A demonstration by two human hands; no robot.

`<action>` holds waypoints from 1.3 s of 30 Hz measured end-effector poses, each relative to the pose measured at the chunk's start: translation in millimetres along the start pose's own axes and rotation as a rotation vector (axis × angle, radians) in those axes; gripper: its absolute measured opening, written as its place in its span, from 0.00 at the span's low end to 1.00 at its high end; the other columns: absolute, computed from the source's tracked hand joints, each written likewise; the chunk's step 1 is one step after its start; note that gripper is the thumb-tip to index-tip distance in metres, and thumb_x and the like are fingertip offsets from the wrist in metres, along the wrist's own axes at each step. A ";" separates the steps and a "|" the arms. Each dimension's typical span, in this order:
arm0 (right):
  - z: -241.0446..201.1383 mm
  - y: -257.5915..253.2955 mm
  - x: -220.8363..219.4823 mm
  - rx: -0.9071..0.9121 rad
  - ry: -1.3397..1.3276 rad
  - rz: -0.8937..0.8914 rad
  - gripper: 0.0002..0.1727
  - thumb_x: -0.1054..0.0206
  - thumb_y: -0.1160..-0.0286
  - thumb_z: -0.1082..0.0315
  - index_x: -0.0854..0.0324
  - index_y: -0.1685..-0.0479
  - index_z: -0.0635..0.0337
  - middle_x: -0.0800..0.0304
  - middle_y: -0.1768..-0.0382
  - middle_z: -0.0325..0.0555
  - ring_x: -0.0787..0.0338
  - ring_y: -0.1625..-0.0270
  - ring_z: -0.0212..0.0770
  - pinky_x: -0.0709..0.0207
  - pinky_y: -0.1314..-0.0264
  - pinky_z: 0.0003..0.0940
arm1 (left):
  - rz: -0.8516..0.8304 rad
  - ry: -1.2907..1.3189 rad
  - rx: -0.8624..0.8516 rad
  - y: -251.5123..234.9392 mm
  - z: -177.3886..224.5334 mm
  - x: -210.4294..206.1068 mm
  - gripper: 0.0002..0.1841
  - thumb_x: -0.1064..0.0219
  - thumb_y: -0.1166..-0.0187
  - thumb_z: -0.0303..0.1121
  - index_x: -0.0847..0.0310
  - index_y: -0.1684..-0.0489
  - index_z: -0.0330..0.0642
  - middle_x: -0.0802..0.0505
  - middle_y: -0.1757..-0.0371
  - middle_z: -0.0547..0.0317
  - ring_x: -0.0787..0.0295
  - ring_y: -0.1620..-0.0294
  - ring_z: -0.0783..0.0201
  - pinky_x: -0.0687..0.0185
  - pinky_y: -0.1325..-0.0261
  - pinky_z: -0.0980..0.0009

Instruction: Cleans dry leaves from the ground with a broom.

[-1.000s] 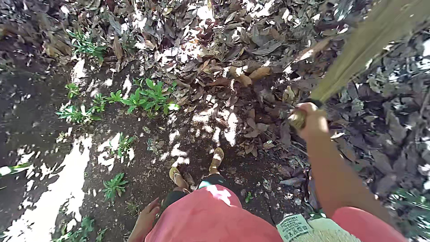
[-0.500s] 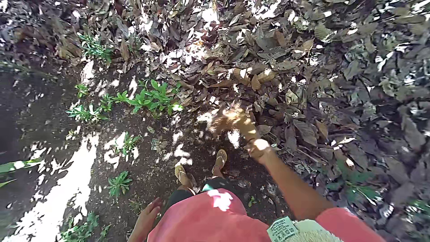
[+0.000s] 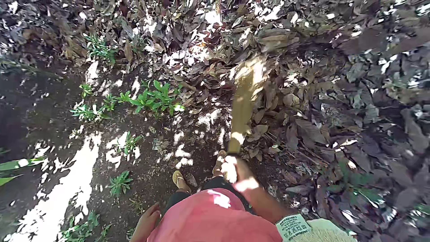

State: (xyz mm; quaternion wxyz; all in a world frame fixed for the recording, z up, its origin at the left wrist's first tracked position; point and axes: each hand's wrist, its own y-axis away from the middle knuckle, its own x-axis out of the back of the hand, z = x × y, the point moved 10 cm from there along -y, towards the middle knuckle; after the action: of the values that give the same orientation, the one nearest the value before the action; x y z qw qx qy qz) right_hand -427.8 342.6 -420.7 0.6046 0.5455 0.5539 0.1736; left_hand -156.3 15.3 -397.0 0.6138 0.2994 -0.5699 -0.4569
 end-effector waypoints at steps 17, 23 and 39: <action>-122.4 -101.1 89.3 0.268 0.529 0.338 0.23 0.35 0.20 0.66 0.29 0.29 0.68 0.14 0.60 0.51 0.15 0.67 0.40 0.18 0.65 0.38 | 0.044 0.022 -0.039 17.7 -19.5 11.9 0.25 0.44 0.13 0.34 0.31 0.17 0.35 0.14 0.29 0.38 0.15 0.32 0.50 0.22 0.31 0.52; 45.5 -24.9 23.6 -0.072 -0.180 -0.034 0.08 0.50 0.15 0.68 0.26 0.55 0.59 0.17 0.75 0.42 0.17 0.78 0.33 0.20 0.78 0.27 | 0.017 -0.071 0.040 3.4 -29.5 -2.1 0.23 0.43 0.12 0.32 0.27 0.19 0.36 0.13 0.29 0.39 0.16 0.28 0.46 0.26 0.24 0.48; -266.4 7.8 250.8 0.552 0.233 0.705 0.10 0.37 0.19 0.67 0.24 0.47 0.64 0.17 0.71 0.42 0.16 0.74 0.35 0.17 0.68 0.32 | -0.019 -0.111 -0.180 -2.4 67.1 16.6 0.26 0.44 0.14 0.35 0.30 0.17 0.36 0.14 0.27 0.39 0.17 0.27 0.46 0.24 0.25 0.47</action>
State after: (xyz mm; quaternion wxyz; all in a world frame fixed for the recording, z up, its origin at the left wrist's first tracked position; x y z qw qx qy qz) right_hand -571.7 674.0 -478.9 0.2743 0.8180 0.4245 0.2747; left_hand -223.2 9.6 -380.6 0.6015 0.2226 -0.5567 -0.5279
